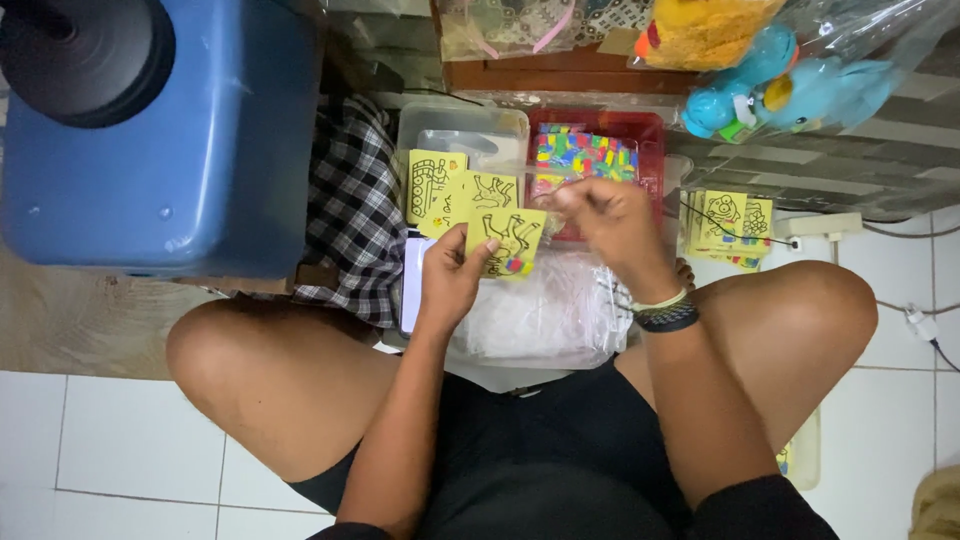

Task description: Packing yellow stickers into a plastic bag while seated on the floor.

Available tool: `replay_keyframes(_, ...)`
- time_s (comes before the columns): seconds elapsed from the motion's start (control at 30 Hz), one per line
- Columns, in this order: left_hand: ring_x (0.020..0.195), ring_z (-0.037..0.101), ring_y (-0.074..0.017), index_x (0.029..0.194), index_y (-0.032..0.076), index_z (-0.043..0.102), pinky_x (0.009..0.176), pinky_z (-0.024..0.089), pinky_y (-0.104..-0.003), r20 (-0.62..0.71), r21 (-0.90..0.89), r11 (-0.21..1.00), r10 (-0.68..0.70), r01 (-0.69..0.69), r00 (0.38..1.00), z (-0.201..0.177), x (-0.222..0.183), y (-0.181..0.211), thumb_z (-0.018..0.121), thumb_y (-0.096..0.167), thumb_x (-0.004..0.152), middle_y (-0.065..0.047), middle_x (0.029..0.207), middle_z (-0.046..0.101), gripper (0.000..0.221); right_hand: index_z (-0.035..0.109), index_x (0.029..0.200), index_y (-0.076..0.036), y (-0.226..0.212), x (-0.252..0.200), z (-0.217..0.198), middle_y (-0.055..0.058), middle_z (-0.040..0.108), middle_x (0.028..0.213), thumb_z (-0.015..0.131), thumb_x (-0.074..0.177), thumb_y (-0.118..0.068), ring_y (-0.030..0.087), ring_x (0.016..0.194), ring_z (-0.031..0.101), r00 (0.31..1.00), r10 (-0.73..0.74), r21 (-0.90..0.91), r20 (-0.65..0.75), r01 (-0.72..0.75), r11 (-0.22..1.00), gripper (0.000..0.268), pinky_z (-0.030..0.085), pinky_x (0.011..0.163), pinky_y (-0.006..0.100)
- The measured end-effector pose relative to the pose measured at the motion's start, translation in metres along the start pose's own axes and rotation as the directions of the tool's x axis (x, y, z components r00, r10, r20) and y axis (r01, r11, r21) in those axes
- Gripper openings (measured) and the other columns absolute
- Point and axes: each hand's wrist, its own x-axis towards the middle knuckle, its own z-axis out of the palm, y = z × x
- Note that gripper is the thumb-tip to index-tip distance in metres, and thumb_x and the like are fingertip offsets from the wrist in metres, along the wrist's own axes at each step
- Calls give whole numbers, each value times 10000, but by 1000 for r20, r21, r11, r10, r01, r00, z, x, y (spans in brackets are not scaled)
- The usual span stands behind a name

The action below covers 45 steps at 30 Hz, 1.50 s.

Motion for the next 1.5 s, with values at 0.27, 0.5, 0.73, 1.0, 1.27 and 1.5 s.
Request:
replay_keyframes(0.27,755,560,-101,1118,27,691,736,543,-290,-92,11,1000,10,-9,996,-3,0,10,650,25,979,-36,798,659,145,735,1025,-54,52,26,-34,106,754,897,654,1052,-131,122,781,716,990,-3,-52,-143,-5,999,115,602,731,248)
replay_keyframes(0.5,738,589,-70,1101,33,713,747,558,-271,-93,-55,998,-15,10,996,-1,2,4,727,55,939,-25,783,698,164,763,1110,-33,23,14,-7,65,724,817,783,931,-64,79,727,642,1000,-13,-63,21,15,998,182,572,675,241)
replay_keyframes(0.73,742,603,-71,1060,47,727,749,573,-281,-14,-47,999,-25,25,1000,1,2,-8,774,46,899,-39,777,723,168,766,1071,-52,36,8,15,11,667,731,716,969,-79,37,688,577,994,32,33,100,-35,999,117,507,633,189)
replay_keyframes(1.0,1050,662,-187,1527,82,347,923,553,-341,14,-234,942,252,-242,968,2,0,19,637,-74,964,-226,1267,674,653,767,983,-66,19,3,22,-39,595,654,724,962,-79,15,623,486,994,42,111,101,-54,992,49,405,589,167)
replay_keyframes(1.27,791,560,-106,1168,124,738,746,539,-306,27,127,944,303,-304,953,-3,-5,26,749,14,908,-26,809,606,283,750,957,-65,36,1,28,-22,615,690,715,968,-103,29,639,527,993,79,165,89,-93,982,53,436,597,180)
replay_keyframes(1.5,587,375,-71,1166,159,784,546,406,-256,-66,202,948,263,-245,963,-3,-1,24,737,18,906,27,559,407,299,328,1585,-75,25,-15,26,252,697,1129,693,963,-36,323,1009,724,999,-30,37,13,29,999,722,594,888,416)
